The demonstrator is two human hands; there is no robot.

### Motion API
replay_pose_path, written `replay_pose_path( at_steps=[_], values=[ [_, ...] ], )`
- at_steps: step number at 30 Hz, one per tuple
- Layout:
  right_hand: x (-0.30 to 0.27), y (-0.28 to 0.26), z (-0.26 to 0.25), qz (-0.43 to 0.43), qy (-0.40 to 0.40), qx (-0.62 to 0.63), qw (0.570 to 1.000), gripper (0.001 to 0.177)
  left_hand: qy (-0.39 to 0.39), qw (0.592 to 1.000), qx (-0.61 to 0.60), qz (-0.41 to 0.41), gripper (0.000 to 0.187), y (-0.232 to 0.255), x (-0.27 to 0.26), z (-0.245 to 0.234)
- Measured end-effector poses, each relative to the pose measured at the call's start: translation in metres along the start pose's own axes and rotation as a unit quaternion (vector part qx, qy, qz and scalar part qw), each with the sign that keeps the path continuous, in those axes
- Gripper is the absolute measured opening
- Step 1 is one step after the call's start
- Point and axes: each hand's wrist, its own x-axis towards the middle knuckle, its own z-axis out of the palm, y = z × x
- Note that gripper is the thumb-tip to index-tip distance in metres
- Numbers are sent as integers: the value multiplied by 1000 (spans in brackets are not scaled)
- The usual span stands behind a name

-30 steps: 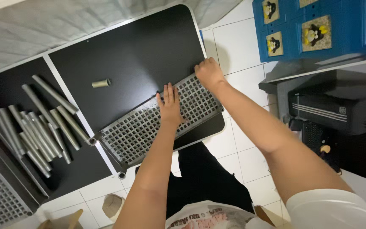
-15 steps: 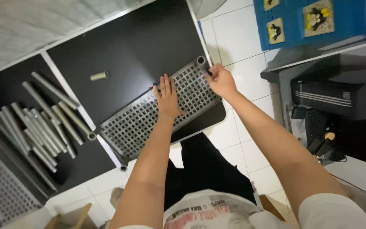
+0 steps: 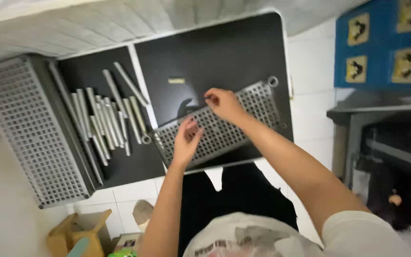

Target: The person assembles a metal shelving unit by inserting cylindrical connectors into perforated metal panels and joining them into a frame. They repeatedly pick up panels and connectors, align holes, and press parts together on a black tabletop.

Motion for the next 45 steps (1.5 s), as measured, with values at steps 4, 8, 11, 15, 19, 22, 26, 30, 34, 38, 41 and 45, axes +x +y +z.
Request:
replay_pose_path(
  at_steps=[4, 8, 11, 15, 19, 22, 26, 30, 34, 38, 41, 45],
  values=[
    [76, -10, 61, -123, 72, -183, 973, 45, 95, 995, 16, -8, 67, 19, -37, -49],
    [112, 3, 93, -71, 54, -161, 983, 32, 132, 974, 176, 63, 65, 38, -52, -71],
    [107, 19, 106, 44, 77, 9, 996, 27, 69, 973, 210, 62, 53, 48, -42, -76],
    [57, 45, 82, 174, 93, 141, 970, 30, -6, 985, 171, 28, 56, 52, -21, -47],
    [-54, 81, 2, 135, 114, 325, 929, 26, -113, 969, 215, 47, 66, 45, -6, 7],
    [-138, 96, -61, 152, 166, 262, 938, 28, -181, 934, 283, 119, 52, 30, 0, 57],
    [-212, 107, -112, 115, 252, 168, 946, 27, -278, 890, 339, 127, 43, 1, 3, 130],
    [-237, 114, -127, 135, 276, -1, 952, 26, -343, 736, 584, 26, 53, -15, 3, 195],
    [-237, 120, -132, 86, 279, -46, 955, 27, -318, 668, 672, -7, 70, -19, -4, 231],
    [-230, 115, -140, 104, 238, -67, 963, 25, -294, 639, 711, 4, 74, -22, -7, 239],
    [-225, 108, -142, 52, 175, -155, 971, 24, -282, 644, 710, 18, 80, -26, -8, 236],
    [-217, 105, -141, -35, 57, -330, 942, 26, -276, 656, 702, 36, 92, -34, -11, 233]
  ],
)
